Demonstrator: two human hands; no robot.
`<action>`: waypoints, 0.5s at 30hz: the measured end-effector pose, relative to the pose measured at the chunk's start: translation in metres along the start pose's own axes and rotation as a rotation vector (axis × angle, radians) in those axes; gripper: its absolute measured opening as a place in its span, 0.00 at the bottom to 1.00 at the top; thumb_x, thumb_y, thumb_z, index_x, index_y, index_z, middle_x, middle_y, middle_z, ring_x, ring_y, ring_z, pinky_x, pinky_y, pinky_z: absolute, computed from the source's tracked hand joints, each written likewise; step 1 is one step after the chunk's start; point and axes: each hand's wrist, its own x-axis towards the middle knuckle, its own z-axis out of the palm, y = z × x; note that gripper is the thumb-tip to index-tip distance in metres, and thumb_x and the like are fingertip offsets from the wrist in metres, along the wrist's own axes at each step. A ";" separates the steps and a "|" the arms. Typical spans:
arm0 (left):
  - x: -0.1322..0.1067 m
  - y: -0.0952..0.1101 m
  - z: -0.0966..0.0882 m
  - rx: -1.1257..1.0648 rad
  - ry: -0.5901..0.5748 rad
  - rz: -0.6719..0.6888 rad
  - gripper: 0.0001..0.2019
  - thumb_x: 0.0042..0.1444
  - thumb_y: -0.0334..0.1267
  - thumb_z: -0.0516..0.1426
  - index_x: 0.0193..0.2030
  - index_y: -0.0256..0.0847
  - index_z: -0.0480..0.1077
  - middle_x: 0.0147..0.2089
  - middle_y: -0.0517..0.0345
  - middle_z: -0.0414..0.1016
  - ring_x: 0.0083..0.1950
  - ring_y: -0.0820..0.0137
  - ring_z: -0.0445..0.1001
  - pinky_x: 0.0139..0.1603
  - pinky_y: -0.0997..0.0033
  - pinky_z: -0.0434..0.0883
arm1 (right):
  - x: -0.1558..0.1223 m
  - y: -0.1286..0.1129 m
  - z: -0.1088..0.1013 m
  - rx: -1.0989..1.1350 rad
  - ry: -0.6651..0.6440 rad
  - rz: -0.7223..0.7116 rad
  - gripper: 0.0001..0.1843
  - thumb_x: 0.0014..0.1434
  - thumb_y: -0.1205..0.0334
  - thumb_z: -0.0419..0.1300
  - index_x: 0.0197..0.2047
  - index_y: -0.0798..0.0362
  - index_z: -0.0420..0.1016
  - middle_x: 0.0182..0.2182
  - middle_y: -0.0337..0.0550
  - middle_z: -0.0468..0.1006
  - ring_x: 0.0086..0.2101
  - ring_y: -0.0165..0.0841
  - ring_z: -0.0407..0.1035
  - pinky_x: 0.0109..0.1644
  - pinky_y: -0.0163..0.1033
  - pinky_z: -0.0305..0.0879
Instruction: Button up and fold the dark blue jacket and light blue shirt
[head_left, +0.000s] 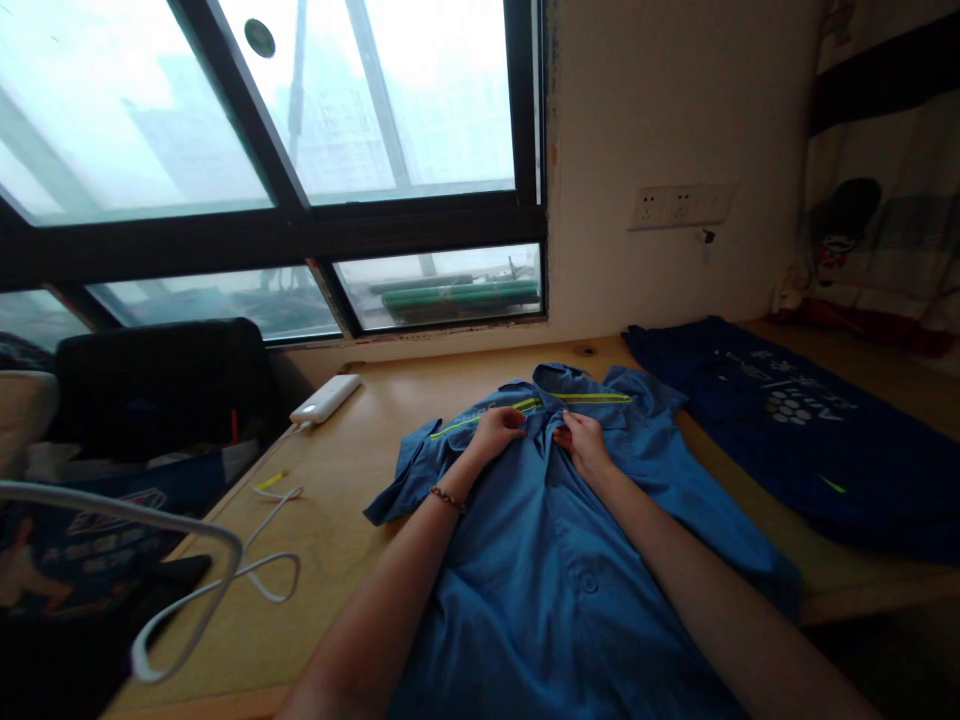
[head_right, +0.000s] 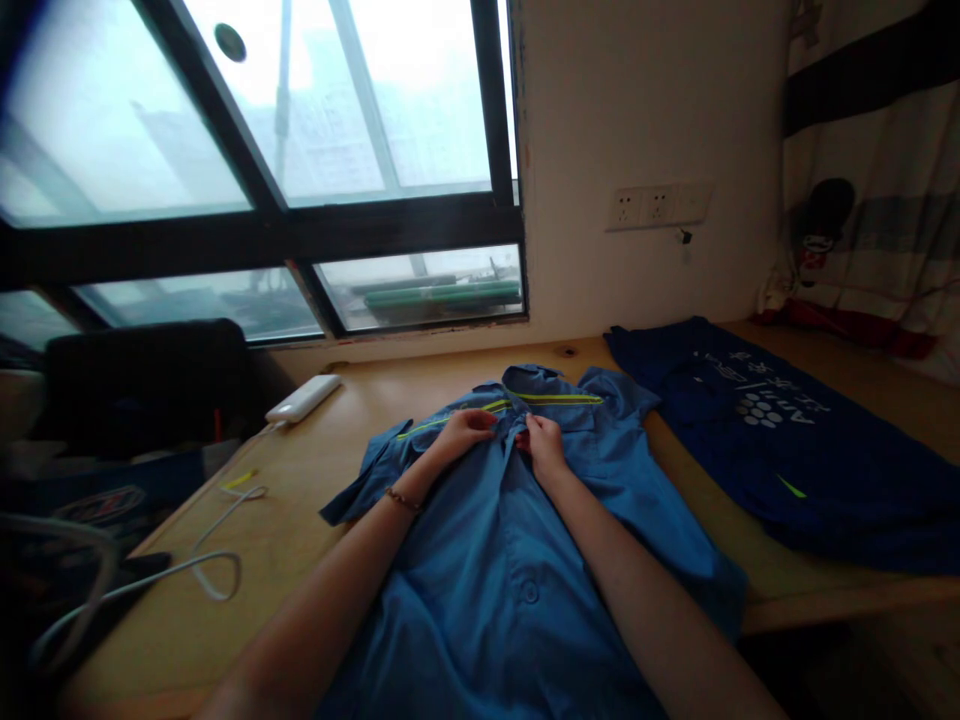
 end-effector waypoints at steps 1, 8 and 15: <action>-0.001 0.004 -0.003 0.077 0.088 0.032 0.12 0.30 0.26 0.64 0.27 0.36 0.72 0.27 0.57 0.72 0.32 0.69 0.68 0.37 0.71 0.64 | 0.000 -0.004 -0.001 0.057 0.008 0.010 0.10 0.46 0.59 0.60 0.22 0.55 0.65 0.14 0.34 0.68 0.16 0.25 0.64 0.19 0.30 0.62; -0.043 0.029 0.019 0.347 -0.009 -0.029 0.12 0.38 0.39 0.63 0.15 0.40 0.63 0.16 0.59 0.60 0.27 0.66 0.65 0.30 0.72 0.58 | -0.005 -0.017 0.001 0.115 -0.098 -0.051 0.08 0.45 0.60 0.62 0.25 0.55 0.68 0.20 0.40 0.74 0.24 0.32 0.71 0.30 0.37 0.70; -0.059 0.003 0.054 0.480 0.073 0.199 0.10 0.42 0.44 0.61 0.27 0.41 0.67 0.31 0.56 0.67 0.34 0.67 0.64 0.36 0.72 0.58 | 0.011 -0.013 0.000 -0.063 -0.237 -0.036 0.07 0.43 0.70 0.60 0.30 0.56 0.73 0.28 0.42 0.77 0.31 0.30 0.72 0.37 0.35 0.68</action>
